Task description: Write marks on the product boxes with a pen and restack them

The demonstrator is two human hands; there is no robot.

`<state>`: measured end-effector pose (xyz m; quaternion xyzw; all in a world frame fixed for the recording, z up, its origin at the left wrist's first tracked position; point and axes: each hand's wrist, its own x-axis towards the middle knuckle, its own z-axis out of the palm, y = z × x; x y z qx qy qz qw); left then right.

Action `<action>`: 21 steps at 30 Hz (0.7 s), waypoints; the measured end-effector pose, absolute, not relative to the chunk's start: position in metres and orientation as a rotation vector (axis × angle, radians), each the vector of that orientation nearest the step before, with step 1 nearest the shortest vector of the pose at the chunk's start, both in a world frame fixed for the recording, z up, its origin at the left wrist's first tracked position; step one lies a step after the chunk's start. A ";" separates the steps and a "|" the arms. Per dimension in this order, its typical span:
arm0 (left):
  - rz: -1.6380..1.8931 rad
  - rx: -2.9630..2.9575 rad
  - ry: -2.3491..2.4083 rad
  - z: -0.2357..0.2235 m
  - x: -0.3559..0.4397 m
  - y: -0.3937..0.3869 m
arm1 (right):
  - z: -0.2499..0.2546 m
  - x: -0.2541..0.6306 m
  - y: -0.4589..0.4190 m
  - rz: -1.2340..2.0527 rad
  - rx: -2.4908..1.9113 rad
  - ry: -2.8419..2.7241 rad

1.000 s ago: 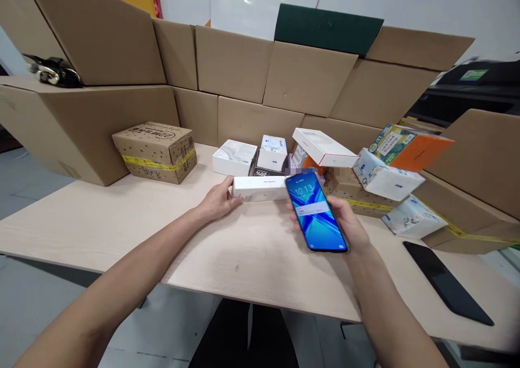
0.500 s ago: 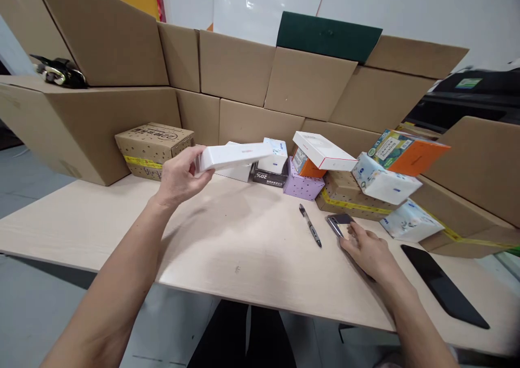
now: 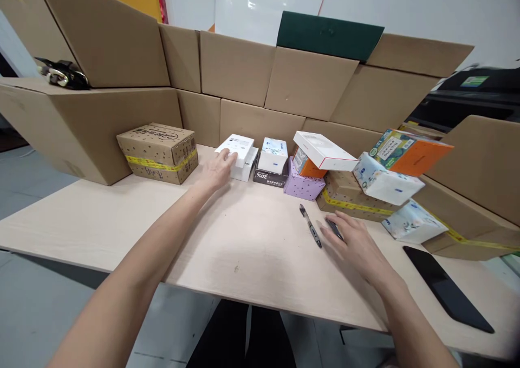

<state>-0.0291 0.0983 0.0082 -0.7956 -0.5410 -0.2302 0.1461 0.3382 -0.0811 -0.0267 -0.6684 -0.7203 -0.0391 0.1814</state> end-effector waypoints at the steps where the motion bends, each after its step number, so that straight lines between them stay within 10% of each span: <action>1: -0.673 -2.317 -1.547 0.007 -0.027 0.099 | -0.023 0.330 -0.079 -0.106 -1.833 -2.034; 21: -1.112 -2.103 -1.585 0.010 -0.162 0.045 | -0.035 0.307 -0.066 -0.011 -1.468 -1.820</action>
